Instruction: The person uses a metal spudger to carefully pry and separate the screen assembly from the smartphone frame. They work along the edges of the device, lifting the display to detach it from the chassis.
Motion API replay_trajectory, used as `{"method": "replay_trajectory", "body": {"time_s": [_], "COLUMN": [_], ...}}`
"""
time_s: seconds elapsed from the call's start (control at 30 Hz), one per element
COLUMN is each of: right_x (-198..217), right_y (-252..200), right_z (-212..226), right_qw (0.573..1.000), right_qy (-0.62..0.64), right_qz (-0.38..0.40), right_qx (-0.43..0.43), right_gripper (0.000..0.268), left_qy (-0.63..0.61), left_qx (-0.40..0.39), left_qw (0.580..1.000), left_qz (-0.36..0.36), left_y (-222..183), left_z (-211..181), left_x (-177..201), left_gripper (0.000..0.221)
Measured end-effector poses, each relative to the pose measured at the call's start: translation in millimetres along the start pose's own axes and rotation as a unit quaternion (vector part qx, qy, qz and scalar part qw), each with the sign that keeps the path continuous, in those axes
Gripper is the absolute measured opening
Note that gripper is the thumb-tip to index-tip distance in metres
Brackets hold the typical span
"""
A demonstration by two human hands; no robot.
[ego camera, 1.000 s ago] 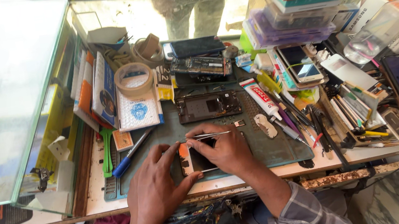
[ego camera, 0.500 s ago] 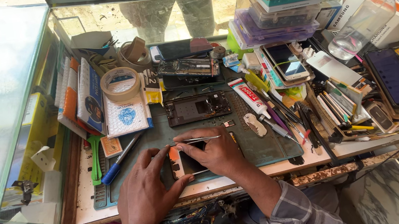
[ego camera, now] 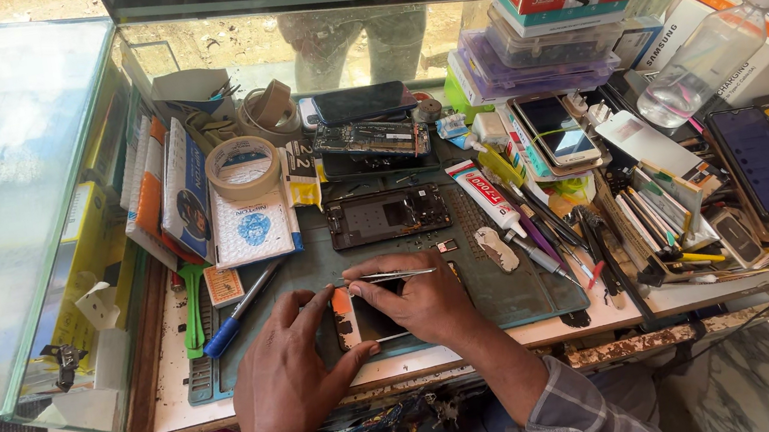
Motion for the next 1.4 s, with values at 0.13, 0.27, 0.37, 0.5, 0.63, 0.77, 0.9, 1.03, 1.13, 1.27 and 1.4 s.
{"method": "replay_trajectory", "body": {"time_s": [0.13,0.27,0.37,0.5,0.63,0.77,0.9,1.03,1.13,1.27,1.4], "right_x": [-0.4,-0.9,0.8,0.3,1.9,0.2,0.9,-0.1,-2.0,-1.1,-1.1], "right_y": [-0.8,0.3,1.2,-1.0,-2.2,-1.9,-0.7,-1.4,-2.0,-1.6,0.1], "right_z": [-2.0,-2.3,-1.0,1.1,5.2,4.4,3.6,1.2,-2.3,-1.2,3.2], "right_qw": [1.0,1.0,0.999,0.999,1.0,1.0,1.0,1.0,0.998,0.999,1.0], "right_qy": [0.015,0.005,-0.004,-0.005,-0.006,-0.003,-0.012,-0.011,0.025,0.012,-0.013], "right_qz": [-0.001,0.006,0.003,0.004,-0.009,-0.007,-0.001,0.001,0.01,0.009,0.009], "right_qx": [-0.012,-0.021,-0.032,-0.048,-0.019,-0.018,-0.018,-0.017,-0.051,-0.036,-0.016], "right_gripper": [0.017,0.017,0.018,0.017,0.018,0.018,0.018,0.018,0.018,0.018,0.018], "left_qy": [0.004,0.009,0.004,-0.017,-0.018,-0.029,-0.037,-0.045,-0.047,-0.045,-0.042], "left_qx": [0.01,0.01,-0.01,-0.015,0.009,-0.016,-0.001,-0.017,-0.02,-0.017,-0.012], "left_qw": [1.0,1.0,1.0,0.999,0.999,0.998,0.998,0.997,0.996,0.997,0.997], "left_qz": [0.008,0.009,-0.009,-0.045,-0.039,-0.059,-0.048,-0.062,-0.069,-0.067,-0.063], "left_y": [0.2,-0.3,0.1,-4.4,-5.1,-6.2,-6.3,-6.6,-7.1,-7.3,-7.2], "left_z": [-0.4,0.4,1.2,5.6,8.0,9.0,10.4,12.2,12.8,13.0,12.5], "left_x": [1.5,0.6,-2.4,-0.6,1.0,1.8,-0.8,-1.5,-1.7,-2.3,-2.3], "left_gripper": [0.082,0.082,0.081,0.081,0.084,0.076,0.076,0.074,0.074,0.074,0.074]}}
Point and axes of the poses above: each hand's wrist, its own y-axis towards the middle knuckle, its own x-axis out of the back of the hand, z = x × y, the point moved 3 cm from there along y, towards the middle knuckle, and after that the axes turned 15 degrees about -z, right-handed, at the moved point
